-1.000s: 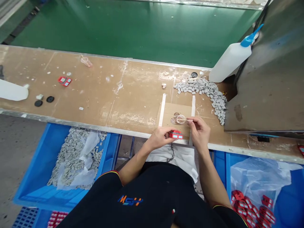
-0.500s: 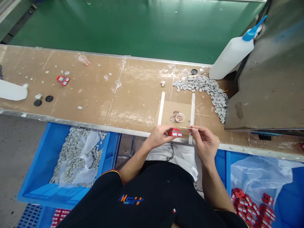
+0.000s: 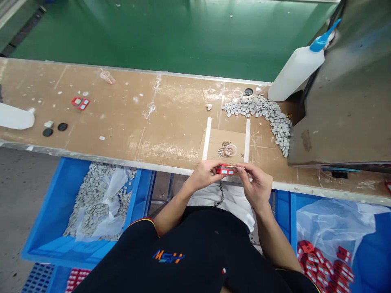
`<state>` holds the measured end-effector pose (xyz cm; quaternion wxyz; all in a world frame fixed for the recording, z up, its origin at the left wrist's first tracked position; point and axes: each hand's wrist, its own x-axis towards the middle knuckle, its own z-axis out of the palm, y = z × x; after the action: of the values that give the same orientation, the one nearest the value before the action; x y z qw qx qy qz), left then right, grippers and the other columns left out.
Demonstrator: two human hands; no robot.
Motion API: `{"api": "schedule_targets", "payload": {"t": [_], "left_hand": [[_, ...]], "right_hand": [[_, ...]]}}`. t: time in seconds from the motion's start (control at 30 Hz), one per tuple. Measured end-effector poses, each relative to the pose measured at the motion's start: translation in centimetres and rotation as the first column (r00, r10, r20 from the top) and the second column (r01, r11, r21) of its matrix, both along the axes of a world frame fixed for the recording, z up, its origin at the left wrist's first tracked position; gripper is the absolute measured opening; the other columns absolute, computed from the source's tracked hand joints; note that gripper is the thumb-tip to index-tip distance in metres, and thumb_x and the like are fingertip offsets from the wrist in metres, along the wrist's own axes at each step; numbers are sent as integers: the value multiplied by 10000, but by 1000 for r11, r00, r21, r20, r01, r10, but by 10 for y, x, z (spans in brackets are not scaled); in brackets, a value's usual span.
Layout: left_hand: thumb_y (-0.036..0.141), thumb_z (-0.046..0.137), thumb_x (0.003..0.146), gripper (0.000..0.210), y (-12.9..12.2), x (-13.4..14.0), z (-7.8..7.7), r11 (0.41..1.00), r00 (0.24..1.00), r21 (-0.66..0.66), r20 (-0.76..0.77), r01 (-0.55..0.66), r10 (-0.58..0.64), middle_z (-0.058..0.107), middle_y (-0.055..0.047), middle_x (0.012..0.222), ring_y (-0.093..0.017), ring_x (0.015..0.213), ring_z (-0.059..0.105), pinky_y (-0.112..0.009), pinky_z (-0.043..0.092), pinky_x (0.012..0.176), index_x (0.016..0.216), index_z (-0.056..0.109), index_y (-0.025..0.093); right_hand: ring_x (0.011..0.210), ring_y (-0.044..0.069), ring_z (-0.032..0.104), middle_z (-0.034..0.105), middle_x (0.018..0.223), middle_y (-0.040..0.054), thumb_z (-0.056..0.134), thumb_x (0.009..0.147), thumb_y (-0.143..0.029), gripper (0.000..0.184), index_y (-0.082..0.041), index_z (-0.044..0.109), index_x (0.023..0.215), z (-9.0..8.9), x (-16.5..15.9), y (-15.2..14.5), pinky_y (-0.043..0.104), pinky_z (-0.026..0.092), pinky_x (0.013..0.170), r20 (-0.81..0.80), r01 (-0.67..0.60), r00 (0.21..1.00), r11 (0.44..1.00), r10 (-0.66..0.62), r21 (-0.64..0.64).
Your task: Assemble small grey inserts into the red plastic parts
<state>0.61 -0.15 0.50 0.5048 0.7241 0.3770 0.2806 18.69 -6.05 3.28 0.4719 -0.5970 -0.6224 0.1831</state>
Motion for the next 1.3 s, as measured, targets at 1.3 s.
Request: {"api": "schedule_targets", "payload": {"t": [1.3], "left_hand": [[136, 669, 819, 278, 1, -4, -3, 1000, 993, -26, 115, 6, -3, 771, -78, 987, -142, 804, 715, -246, 608, 748, 1093, 715, 123]], "right_hand": [[805, 205, 633, 668, 959, 78, 576, 937, -404, 199, -219, 652, 930, -17, 60, 129, 377, 546, 800, 154, 48, 987, 997, -40, -52]]}}
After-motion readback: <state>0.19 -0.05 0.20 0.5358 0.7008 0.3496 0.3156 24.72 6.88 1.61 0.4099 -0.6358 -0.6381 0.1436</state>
